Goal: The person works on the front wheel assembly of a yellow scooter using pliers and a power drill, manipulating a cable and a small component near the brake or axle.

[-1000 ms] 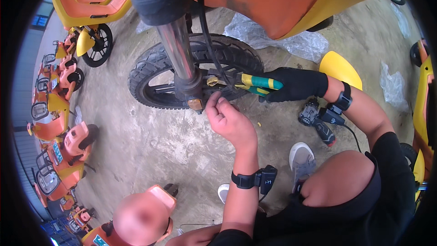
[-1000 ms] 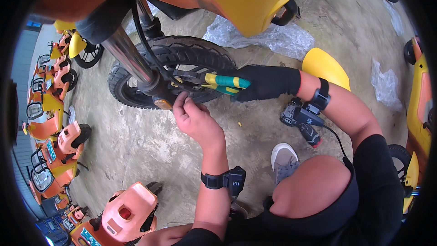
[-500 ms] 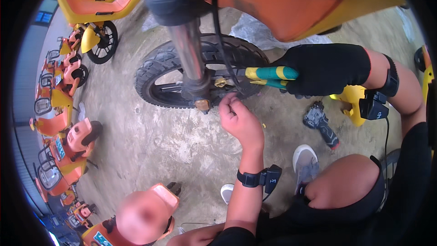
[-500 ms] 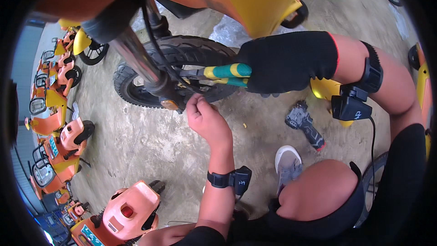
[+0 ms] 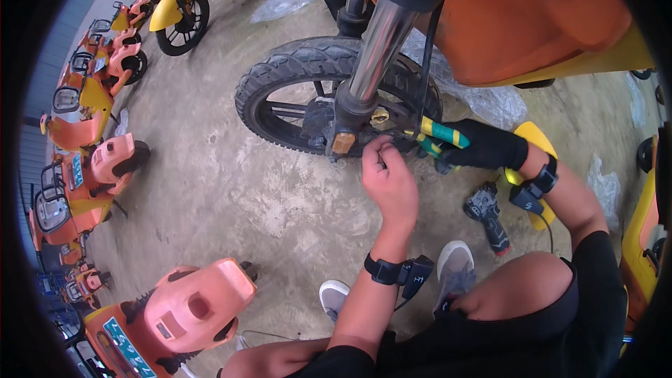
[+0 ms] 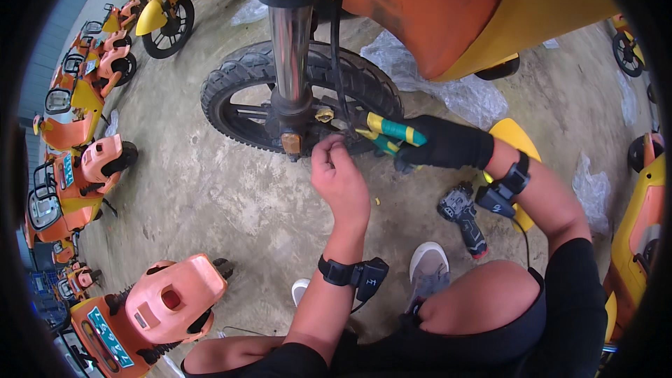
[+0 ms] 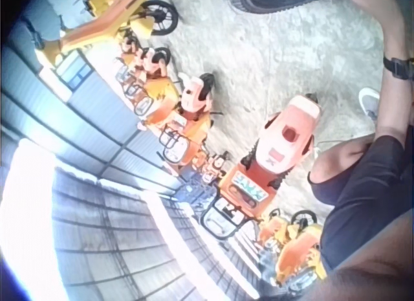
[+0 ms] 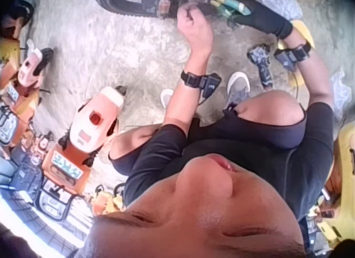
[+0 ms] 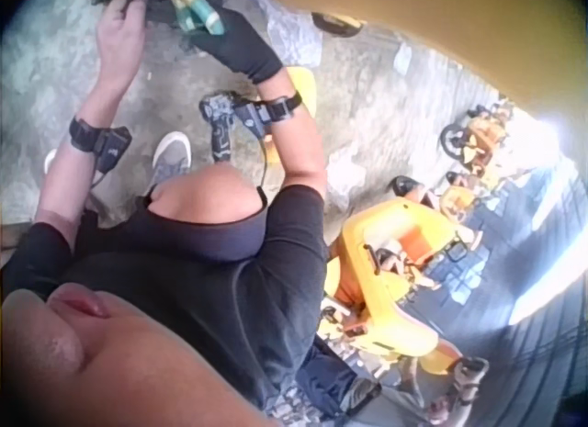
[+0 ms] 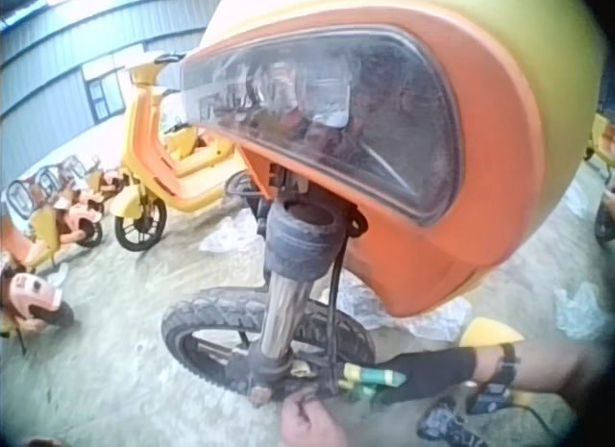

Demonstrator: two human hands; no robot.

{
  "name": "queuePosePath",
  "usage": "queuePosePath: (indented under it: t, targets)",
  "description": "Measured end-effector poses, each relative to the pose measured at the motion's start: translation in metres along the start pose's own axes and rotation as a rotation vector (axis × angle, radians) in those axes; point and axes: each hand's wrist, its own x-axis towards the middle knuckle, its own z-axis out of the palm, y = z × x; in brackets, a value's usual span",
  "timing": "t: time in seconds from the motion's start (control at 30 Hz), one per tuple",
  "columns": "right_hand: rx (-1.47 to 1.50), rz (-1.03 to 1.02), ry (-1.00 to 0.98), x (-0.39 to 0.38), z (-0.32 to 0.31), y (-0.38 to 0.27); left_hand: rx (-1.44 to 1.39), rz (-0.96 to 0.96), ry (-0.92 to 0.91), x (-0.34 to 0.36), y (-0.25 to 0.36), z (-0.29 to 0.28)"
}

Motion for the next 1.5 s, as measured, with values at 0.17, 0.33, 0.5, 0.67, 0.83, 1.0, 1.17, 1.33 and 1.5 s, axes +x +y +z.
queuePosePath:
  t: [0.17, 0.33, 0.5, 0.67, 0.83, 1.0, 1.17, 1.33, 1.5]
  targets:
    - [-0.141, 0.347, -0.075, -0.023, -0.025, -0.084, -0.039, -0.015, 0.032, -0.002, 0.007, 0.005]
    - [-0.050, 0.364, -0.051, -0.019, -0.013, -0.106, -0.097, -0.122, 0.031, 0.000, 0.014, 0.002]
    - [0.124, 0.033, -0.058, -0.009, 0.008, -0.001, -0.099, 0.048, 0.042, -0.006, 0.007, 0.008]
    - [0.218, 0.200, -0.084, -0.002, 0.003, -0.028, -0.110, -0.052, 0.005, -0.002, 0.007, -0.005]
    - [0.037, 0.237, -0.112, -0.001, -0.030, -0.046, -0.149, -0.104, 0.034, 0.003, 0.018, -0.004]
    - [0.280, 0.244, -0.050, -0.015, -0.004, -0.036, -0.156, -0.075, 0.021, 0.005, 0.010, -0.005]
    - [-0.078, -0.050, 0.002, -0.007, 0.000, 0.000, -0.108, -0.016, 0.017, 0.008, 0.000, -0.008]
    - [-0.104, -0.009, -0.010, 0.004, 0.003, 0.009, -0.109, -0.035, 0.028, 0.007, 0.000, -0.007]
    - [-0.191, 0.042, 0.016, -0.010, -0.014, -0.047, -0.063, -0.007, 0.017, 0.004, -0.006, -0.007]
